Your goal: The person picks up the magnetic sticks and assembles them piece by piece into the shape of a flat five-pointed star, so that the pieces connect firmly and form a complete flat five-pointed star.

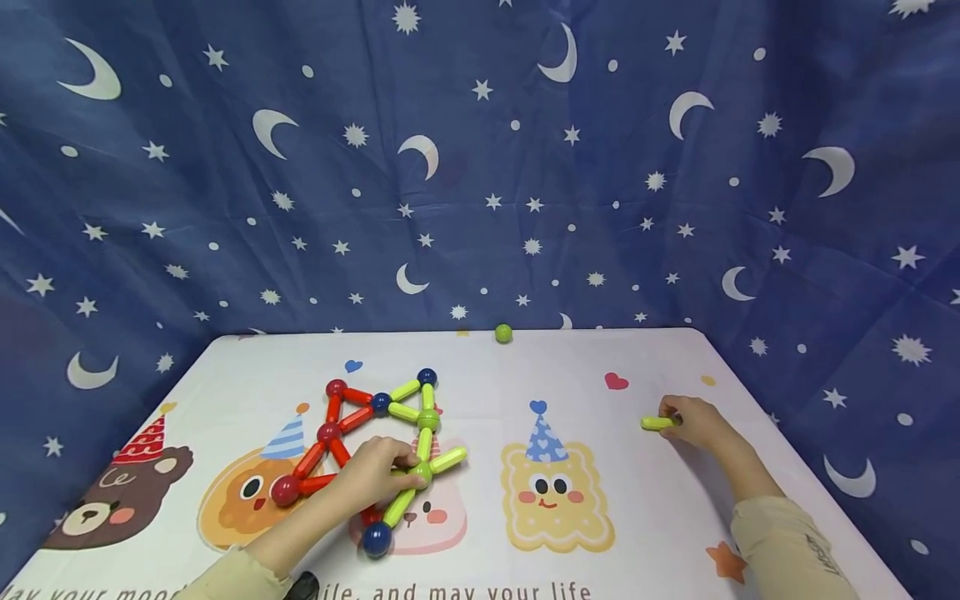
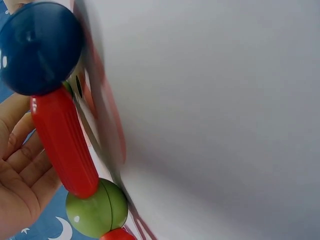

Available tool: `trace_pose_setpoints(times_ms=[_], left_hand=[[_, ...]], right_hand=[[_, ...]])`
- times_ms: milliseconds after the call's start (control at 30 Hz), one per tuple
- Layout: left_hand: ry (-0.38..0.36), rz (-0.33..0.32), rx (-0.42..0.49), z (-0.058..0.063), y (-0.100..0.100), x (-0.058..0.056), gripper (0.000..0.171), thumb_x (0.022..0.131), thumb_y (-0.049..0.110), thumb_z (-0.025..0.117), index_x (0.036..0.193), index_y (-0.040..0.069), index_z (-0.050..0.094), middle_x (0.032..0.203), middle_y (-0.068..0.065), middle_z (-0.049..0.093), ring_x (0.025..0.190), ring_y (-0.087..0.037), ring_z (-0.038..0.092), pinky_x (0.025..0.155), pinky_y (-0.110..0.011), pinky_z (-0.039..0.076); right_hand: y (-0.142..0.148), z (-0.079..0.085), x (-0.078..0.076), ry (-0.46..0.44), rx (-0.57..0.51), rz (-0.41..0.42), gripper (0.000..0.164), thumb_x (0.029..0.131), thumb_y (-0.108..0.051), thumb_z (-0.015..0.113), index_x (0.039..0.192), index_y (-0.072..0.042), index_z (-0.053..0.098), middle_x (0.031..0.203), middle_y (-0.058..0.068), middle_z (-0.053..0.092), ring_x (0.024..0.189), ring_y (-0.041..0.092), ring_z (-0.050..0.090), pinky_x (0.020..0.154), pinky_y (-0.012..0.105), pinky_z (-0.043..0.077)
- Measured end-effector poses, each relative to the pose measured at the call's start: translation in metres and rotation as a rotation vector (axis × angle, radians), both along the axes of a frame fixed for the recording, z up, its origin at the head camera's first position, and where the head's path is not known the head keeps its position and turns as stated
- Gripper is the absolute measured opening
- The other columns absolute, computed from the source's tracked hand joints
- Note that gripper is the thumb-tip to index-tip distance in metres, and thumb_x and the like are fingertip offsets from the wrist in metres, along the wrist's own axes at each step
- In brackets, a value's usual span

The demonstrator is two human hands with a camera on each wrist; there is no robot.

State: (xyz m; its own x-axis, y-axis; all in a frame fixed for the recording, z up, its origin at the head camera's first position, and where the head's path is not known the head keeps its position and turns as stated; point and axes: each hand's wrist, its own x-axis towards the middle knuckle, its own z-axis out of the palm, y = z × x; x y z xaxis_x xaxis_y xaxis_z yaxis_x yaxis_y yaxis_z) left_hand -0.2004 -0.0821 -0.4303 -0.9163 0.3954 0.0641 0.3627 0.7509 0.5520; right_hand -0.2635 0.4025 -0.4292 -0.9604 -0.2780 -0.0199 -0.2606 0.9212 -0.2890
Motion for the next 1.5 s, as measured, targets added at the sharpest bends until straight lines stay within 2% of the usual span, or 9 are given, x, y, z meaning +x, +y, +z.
trace_pose_setpoints(times_ms=[167, 433, 667, 900, 1267, 1433, 1500], left_hand=[[0.002, 0.0, 0.003, 0.0, -0.002, 0.0, 0.019, 0.074, 0.025, 0.079, 0.083, 0.01, 0.071, 0.08, 0.002, 0.068, 0.066, -0.005, 0.05, 0.063, -0.02, 0.042], [0.0, 0.008, 0.011, 0.001, -0.002, -0.003, 0.017, 0.074, 0.024, 0.079, 0.081, 0.011, 0.071, 0.074, 0.005, 0.065, 0.064, -0.005, 0.048, 0.06, -0.019, 0.04], [-0.007, 0.009, 0.009, 0.001, 0.004, -0.005, 0.022, 0.074, 0.025, 0.079, 0.086, 0.008, 0.071, 0.077, 0.003, 0.067, 0.067, -0.005, 0.051, 0.063, -0.02, 0.043], [-0.042, 0.013, -0.002, 0.001, 0.004, -0.001, 0.023, 0.074, 0.025, 0.079, 0.087, 0.008, 0.071, 0.078, 0.003, 0.067, 0.068, -0.006, 0.05, 0.065, -0.02, 0.043], [-0.043, 0.014, -0.002, 0.002, 0.002, 0.002, 0.023, 0.074, 0.024, 0.079, 0.088, 0.008, 0.071, 0.08, 0.002, 0.068, 0.069, -0.007, 0.051, 0.066, -0.022, 0.044], [-0.016, 0.013, -0.005, 0.003, 0.002, 0.003, 0.023, 0.075, 0.023, 0.079, 0.089, 0.007, 0.072, 0.081, 0.001, 0.069, 0.067, -0.005, 0.051, 0.064, -0.021, 0.045], [-0.029, 0.026, -0.008, 0.003, 0.002, 0.003, 0.023, 0.075, 0.023, 0.078, 0.091, 0.007, 0.072, 0.082, 0.0, 0.069, 0.066, -0.005, 0.05, 0.064, -0.02, 0.045]], right_hand=[[-0.003, 0.001, -0.006, 0.018, 0.023, -0.003, 0.019, 0.077, -0.012, 0.073, 0.08, -0.008, 0.054, 0.083, 0.009, 0.063, 0.071, 0.016, 0.048, 0.065, 0.033, 0.042], [-0.008, 0.007, -0.01, 0.017, 0.053, -0.016, 0.018, 0.084, -0.016, 0.067, 0.086, -0.005, 0.052, 0.083, 0.012, 0.063, 0.07, 0.019, 0.051, 0.066, 0.039, 0.046], [-0.012, 0.016, -0.013, 0.093, 0.061, 0.087, 0.011, 0.09, -0.006, 0.057, 0.089, 0.001, 0.049, 0.069, 0.004, 0.053, 0.06, 0.014, 0.044, 0.056, 0.029, 0.038], [-0.057, 0.02, -0.021, 0.108, 0.037, 0.096, 0.019, 0.091, -0.011, 0.058, 0.099, 0.005, 0.052, 0.069, 0.004, 0.054, 0.06, 0.013, 0.044, 0.056, 0.028, 0.038], [-0.132, 0.021, -0.024, 0.156, -0.071, 0.101, 0.017, 0.089, -0.011, 0.062, 0.097, 0.004, 0.06, 0.067, 0.003, 0.054, 0.058, 0.011, 0.042, 0.054, 0.025, 0.036], [-0.165, 0.026, -0.025, 0.128, -0.078, 0.054, 0.02, 0.09, -0.014, 0.062, 0.1, 0.003, 0.062, 0.072, 0.005, 0.058, 0.061, 0.013, 0.046, 0.056, 0.025, 0.039], [-0.178, 0.028, -0.025, 0.107, -0.083, 0.057, 0.021, 0.091, -0.014, 0.062, 0.101, 0.003, 0.063, 0.073, 0.005, 0.059, 0.062, 0.013, 0.047, 0.057, 0.024, 0.04]])
